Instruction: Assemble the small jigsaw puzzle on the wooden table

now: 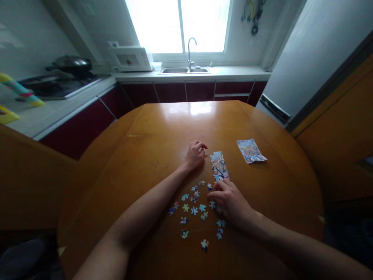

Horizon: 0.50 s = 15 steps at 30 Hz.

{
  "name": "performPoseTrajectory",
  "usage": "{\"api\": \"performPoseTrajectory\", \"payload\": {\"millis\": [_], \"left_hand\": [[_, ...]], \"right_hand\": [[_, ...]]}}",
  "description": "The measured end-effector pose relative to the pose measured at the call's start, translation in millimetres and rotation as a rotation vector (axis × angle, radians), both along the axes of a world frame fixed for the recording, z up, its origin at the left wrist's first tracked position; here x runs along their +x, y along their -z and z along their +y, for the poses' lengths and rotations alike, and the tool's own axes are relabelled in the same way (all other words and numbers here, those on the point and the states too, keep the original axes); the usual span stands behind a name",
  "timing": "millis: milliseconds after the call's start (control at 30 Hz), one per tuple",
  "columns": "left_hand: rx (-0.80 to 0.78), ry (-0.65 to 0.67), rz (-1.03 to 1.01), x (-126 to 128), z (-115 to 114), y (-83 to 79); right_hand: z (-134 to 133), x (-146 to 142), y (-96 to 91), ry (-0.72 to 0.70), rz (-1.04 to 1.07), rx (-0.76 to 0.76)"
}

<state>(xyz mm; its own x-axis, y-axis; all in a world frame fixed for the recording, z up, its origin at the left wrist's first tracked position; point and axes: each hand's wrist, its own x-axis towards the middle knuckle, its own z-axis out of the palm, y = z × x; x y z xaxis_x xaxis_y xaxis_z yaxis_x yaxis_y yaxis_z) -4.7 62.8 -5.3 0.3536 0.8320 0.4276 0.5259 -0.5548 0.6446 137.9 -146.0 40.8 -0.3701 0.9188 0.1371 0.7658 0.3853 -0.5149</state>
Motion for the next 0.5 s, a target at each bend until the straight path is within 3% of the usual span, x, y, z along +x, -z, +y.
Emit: {"api": "performPoseTrajectory", "payload": {"millis": [133, 500], "left_hand": [[0.0, 0.003, 0.0, -0.1, 0.1, 0.1], [0.001, 0.011, -0.007, 0.0, -1.4, -0.3]], "right_hand": [[-5.6, 3.0, -1.7, 0.078, -0.039, -0.026], [-10.6, -2.5, 2.5, 0.036, -0.075, -0.08]]}}
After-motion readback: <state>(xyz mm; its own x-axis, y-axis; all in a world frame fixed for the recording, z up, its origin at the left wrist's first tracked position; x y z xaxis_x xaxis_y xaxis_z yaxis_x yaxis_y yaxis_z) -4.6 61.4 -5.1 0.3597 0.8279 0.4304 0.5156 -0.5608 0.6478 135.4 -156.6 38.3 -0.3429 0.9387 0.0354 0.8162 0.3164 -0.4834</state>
